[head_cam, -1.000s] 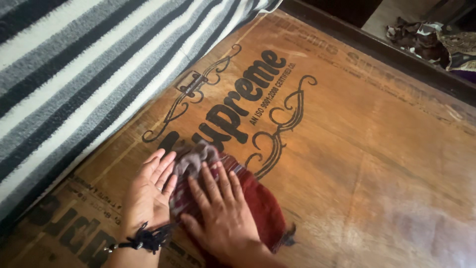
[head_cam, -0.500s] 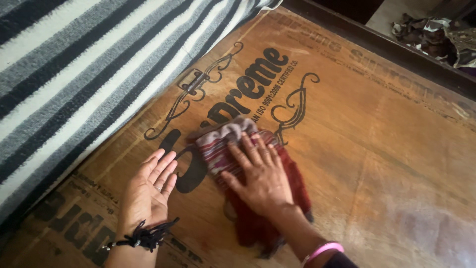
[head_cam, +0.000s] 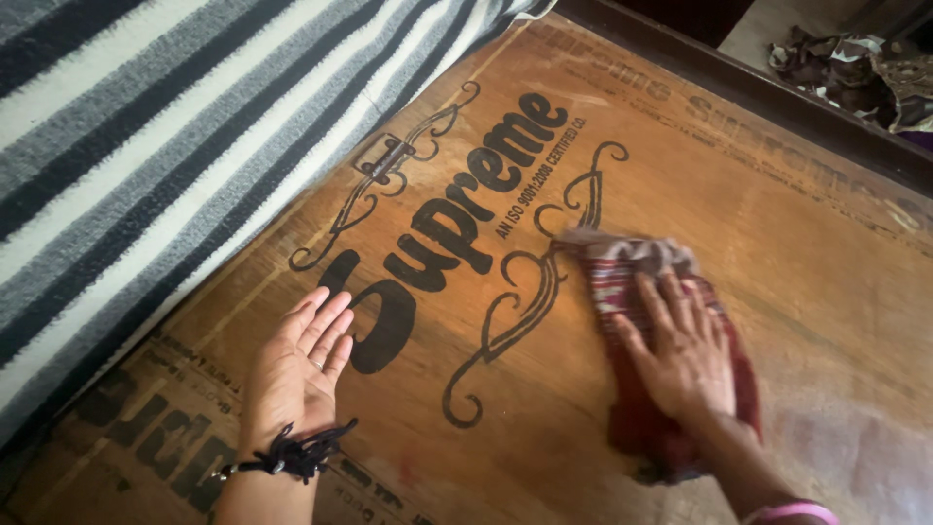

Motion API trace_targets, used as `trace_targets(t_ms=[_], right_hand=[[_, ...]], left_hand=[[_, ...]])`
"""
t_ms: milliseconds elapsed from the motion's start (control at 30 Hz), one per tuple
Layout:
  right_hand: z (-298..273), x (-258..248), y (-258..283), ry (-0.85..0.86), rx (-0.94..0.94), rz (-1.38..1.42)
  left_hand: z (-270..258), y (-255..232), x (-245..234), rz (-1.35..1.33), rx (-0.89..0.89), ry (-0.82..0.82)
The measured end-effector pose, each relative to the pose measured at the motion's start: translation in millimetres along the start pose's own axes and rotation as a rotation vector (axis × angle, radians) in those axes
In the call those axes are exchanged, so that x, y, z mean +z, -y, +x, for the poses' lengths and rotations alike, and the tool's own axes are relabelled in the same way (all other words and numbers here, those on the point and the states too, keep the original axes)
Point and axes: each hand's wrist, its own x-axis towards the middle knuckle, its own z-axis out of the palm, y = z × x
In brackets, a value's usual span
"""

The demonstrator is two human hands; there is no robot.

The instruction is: The person wipes a flat surface with a red cloth, moving it in circular and back-and-forth motions. The person then switches to a yellow cloth and continues wiping the same surface.

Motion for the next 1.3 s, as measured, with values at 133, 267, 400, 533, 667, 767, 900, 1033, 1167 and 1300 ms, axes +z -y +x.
trace_targets(t_ms=[133, 267, 400, 533, 667, 767, 900, 1033, 1167, 1300], right_hand=[[-11, 2, -51, -0.061, 0.102, 0.034], [-24, 11, -68, -0.100, 0.167, 0.056], [-38, 16, -55, -0.124, 0.177, -0.011], [-63, 11, -10, -0.116, 0.133, -0.042], [-78, -1, 41, -0.032, 0.050, -0.049], [-84, -7, 81, -0.089, -0.149, -0.050], [-101, -10, 138, -0.120, -0.348, 0.018], [-112, -10, 193, -0.184, -0.586, 0.130], [-111, -20, 223, 0.020, -0.672, 0.260], [-82, -33, 230, 0.112, -0.716, 0.262]], left_hand=[[1, -1, -2, -0.006, -0.006, 0.015], [3, 1, -1, -0.013, -0.003, 0.028], [5, 5, 5, -0.011, -0.009, 0.047], [6, 10, 9, -0.006, -0.010, 0.072], [6, 10, 11, 0.005, -0.018, 0.086], [4, 8, 13, 0.012, -0.029, 0.079], [1, 8, 11, -0.001, -0.013, 0.078], [2, 7, 9, -0.002, -0.011, 0.088], [5, 9, 7, -0.009, 0.013, 0.102], [6, 8, 4, -0.012, 0.002, 0.107]])
